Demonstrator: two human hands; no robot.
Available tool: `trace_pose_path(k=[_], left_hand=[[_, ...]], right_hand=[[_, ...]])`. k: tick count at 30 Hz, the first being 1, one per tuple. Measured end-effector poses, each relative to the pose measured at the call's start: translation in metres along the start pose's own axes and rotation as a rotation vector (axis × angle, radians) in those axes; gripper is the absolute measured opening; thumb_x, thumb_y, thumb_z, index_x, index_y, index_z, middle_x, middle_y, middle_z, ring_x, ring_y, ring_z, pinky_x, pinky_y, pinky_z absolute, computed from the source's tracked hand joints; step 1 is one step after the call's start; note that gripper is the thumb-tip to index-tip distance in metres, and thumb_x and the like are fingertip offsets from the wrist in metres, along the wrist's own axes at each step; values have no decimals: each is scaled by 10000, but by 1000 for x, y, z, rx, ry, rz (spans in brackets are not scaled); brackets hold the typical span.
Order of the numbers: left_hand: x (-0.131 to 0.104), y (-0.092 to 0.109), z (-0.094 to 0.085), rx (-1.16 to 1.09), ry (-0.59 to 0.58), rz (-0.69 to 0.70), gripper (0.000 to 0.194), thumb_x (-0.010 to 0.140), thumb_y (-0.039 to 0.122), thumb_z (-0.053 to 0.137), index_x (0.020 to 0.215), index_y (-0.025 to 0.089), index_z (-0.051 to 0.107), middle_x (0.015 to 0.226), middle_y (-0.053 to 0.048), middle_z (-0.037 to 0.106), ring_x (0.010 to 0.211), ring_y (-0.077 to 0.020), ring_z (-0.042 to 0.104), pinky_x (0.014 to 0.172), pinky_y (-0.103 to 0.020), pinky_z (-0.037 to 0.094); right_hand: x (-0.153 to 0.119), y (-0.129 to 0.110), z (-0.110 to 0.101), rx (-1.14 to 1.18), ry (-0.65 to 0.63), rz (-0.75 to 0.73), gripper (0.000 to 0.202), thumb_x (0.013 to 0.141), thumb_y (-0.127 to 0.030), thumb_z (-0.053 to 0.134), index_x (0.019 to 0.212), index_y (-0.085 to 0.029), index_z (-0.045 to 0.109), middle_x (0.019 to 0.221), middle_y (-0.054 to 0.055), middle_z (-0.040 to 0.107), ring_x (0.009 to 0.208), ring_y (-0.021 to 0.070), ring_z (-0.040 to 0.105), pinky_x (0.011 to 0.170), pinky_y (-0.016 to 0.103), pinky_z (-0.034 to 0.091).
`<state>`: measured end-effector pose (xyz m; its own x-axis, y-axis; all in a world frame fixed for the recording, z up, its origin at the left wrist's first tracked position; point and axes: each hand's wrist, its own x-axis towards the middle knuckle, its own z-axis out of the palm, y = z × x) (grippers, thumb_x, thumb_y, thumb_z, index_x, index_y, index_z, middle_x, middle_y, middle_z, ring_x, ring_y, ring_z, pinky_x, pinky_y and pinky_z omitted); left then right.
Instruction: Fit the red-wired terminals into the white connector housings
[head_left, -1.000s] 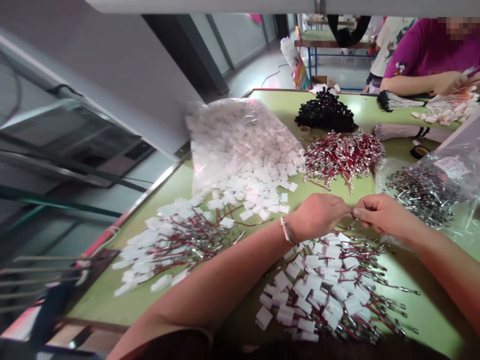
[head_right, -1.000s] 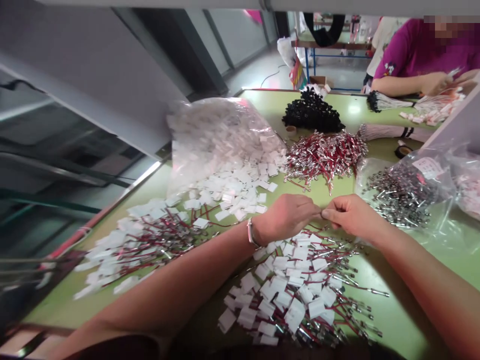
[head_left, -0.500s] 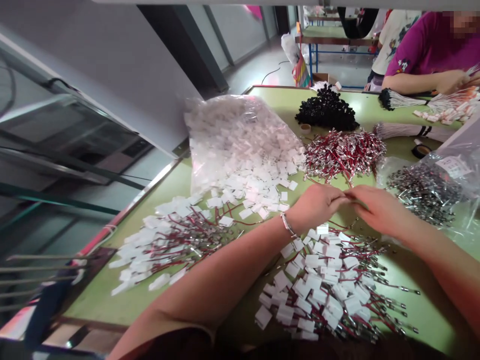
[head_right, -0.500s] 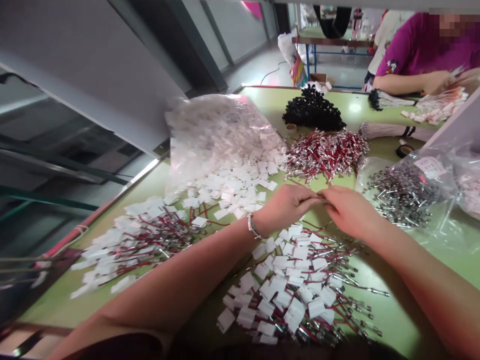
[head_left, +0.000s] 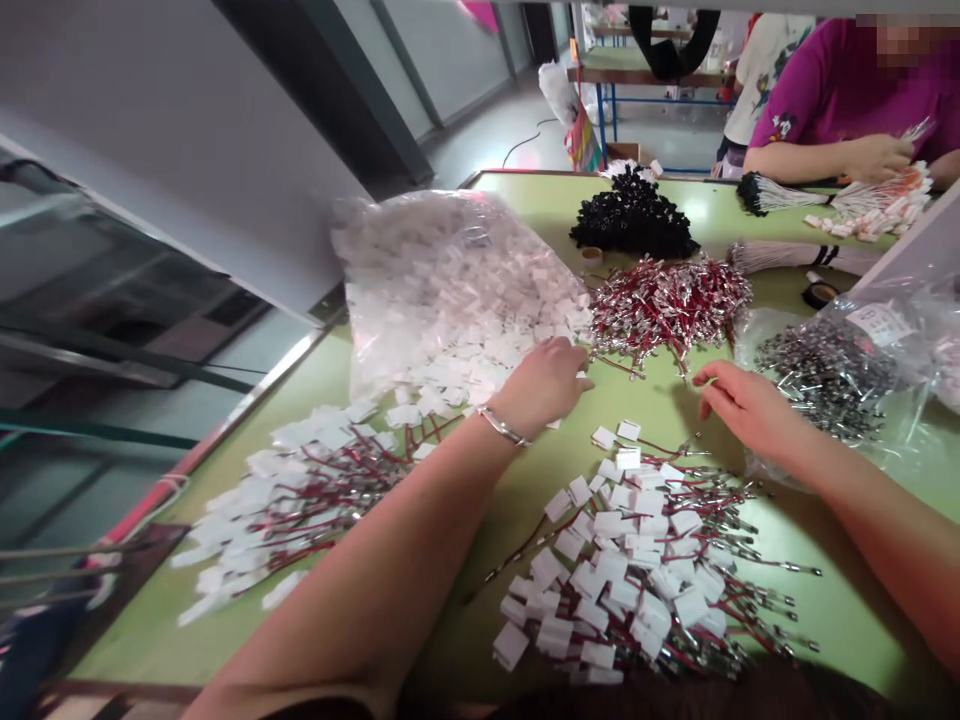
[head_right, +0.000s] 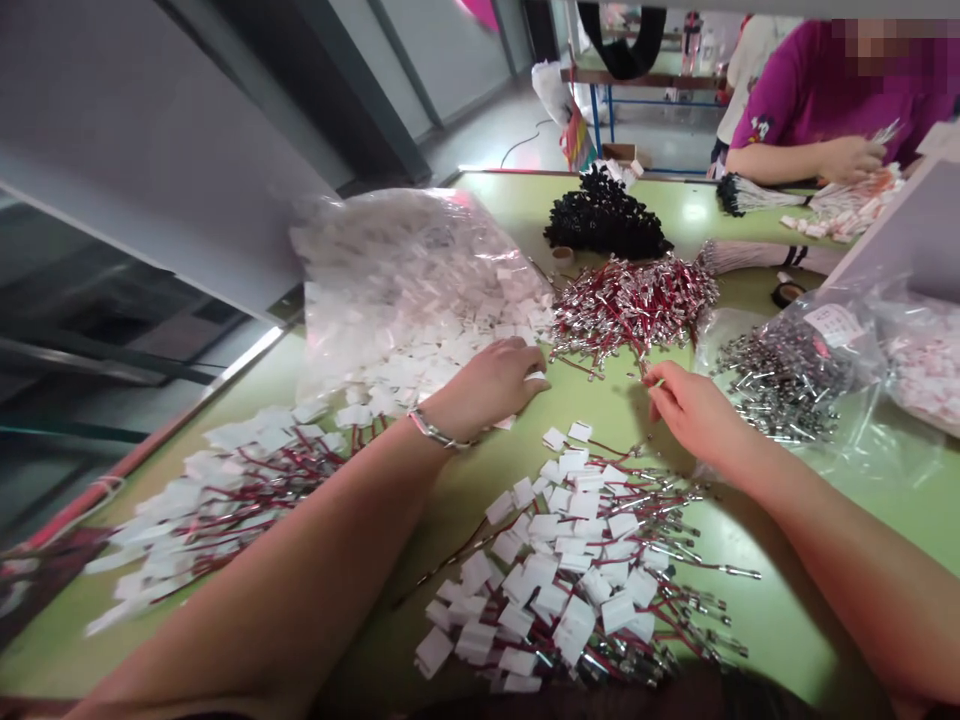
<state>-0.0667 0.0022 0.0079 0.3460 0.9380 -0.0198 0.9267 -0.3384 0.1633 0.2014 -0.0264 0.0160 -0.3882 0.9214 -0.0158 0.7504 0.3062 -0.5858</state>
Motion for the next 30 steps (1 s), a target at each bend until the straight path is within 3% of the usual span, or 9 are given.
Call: trace_pose_path(k=[3, 6, 10, 14, 20, 30], left_hand=[[0, 17, -2, -152, 96, 28, 126, 826, 238, 562, 895, 149, 617, 928, -119, 615, 921, -255, 548, 832, -386, 428], [-3, 35, -3, -517, 196, -56, 151, 829, 275, 579, 939, 176, 606, 839, -63, 634, 769, -179, 568, 737, -335, 455], [-7, 52, 5, -1173, 66, -174, 146, 788, 297, 639, 850, 165, 628, 646, -4, 604, 552, -94, 534, 587, -266, 479], [-9, 59, 11, -1553, 12, -278, 168, 764, 208, 656, 920, 144, 662, 750, -23, 663, 674, -96, 625, 733, -278, 536], [-12, 63, 12, -1562, -83, -214, 230, 747, 228, 681, 958, 138, 667, 839, -56, 694, 777, -130, 669, 813, -317, 548], [-17, 76, 8, -1301, 57, -158, 132, 691, 201, 695, 816, 163, 681, 733, -17, 694, 680, -118, 644, 693, -283, 546]], right_hand=[[-1, -3, 3, 25, 29, 37, 170, 872, -228, 463, 754, -207, 583, 691, 11, 678, 589, 140, 550, 586, 290, 393], [-4, -5, 5, 95, 119, 38, 134, 822, -242, 523, 711, -211, 590, 655, -3, 649, 561, 130, 523, 557, 278, 385], [-9, -10, 7, 161, 170, -5, 182, 844, -300, 524, 702, -212, 595, 600, -16, 614, 551, 123, 512, 567, 268, 393], [-12, -18, 8, 231, 101, 20, 254, 880, -317, 490, 669, -211, 583, 538, -32, 583, 517, 110, 502, 569, 257, 391], [-12, -25, 8, 318, 53, 107, 288, 868, -299, 475, 601, -209, 535, 467, -45, 529, 460, 101, 461, 533, 252, 381], [-10, -22, 11, 126, 125, 73, 226, 765, -220, 499, 543, -205, 457, 491, -39, 442, 491, 101, 392, 483, 255, 302]])
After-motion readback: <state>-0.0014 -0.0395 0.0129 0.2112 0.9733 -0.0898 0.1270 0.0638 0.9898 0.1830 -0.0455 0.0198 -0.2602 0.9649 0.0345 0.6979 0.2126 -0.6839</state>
